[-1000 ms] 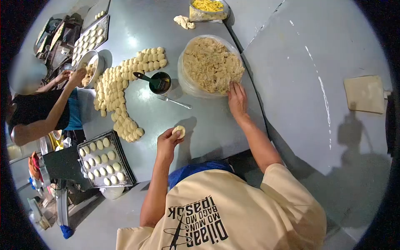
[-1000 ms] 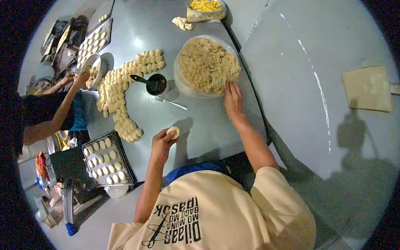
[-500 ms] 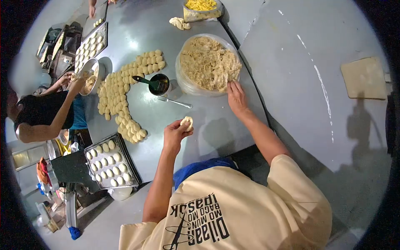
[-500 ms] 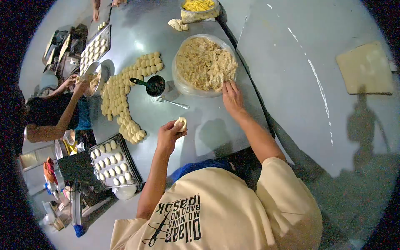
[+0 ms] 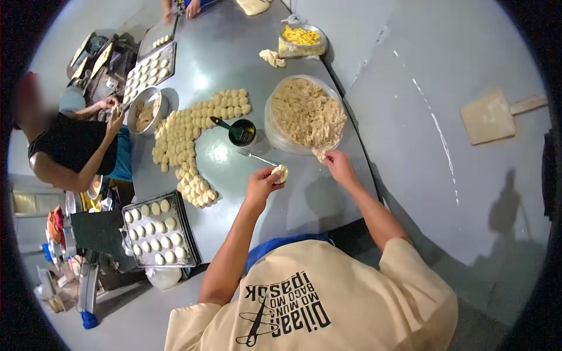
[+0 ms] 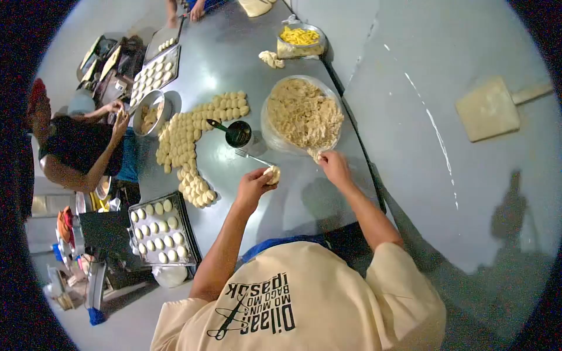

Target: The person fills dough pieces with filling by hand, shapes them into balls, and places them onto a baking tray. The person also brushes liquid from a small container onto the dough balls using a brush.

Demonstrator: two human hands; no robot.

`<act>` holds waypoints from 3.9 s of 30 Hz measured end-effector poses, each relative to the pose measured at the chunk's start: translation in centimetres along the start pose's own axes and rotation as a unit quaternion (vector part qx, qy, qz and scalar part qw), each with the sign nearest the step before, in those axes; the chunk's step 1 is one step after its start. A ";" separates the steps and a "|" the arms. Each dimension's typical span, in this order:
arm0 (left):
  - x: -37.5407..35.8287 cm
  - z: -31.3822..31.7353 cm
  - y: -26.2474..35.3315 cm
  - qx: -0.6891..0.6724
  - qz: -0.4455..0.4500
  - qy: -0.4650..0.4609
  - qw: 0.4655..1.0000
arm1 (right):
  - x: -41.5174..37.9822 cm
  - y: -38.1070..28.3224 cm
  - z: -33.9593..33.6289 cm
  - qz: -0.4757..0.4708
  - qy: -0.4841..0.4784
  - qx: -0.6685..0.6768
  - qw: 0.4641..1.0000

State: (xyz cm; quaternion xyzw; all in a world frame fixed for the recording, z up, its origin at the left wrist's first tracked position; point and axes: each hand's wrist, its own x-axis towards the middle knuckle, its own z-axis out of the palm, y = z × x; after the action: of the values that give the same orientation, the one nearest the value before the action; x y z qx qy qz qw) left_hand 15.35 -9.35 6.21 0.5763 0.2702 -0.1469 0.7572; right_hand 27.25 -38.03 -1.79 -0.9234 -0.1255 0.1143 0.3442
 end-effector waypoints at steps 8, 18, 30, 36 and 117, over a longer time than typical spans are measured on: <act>3.3 4.5 1.6 0.026 0.042 -0.061 0.997 | -2.0 -8.5 -1.7 -0.014 0.060 0.246 0.967; 4.6 6.3 7.6 0.074 0.078 -0.147 0.983 | 3.1 -13.4 -10.9 -0.276 0.032 0.033 0.960; 6.2 6.8 6.5 -0.167 0.057 -0.055 0.983 | 4.6 -12.1 -6.9 -0.264 0.086 0.105 0.955; 7.4 4.1 5.2 -0.257 0.073 -0.039 0.963 | 8.6 -9.6 -4.6 -0.162 0.105 0.084 0.978; -10.1 -16.0 -12.2 0.258 0.192 0.373 0.870 | -0.7 -22.4 25.7 -0.350 -0.048 -0.270 0.896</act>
State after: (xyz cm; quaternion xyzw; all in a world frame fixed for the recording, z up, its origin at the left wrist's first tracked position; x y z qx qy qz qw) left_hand -3.21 1.40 -0.61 0.8039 0.3685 0.1626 0.4376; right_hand 15.48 -6.28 -5.80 -0.8705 -0.4832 -0.0079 0.0928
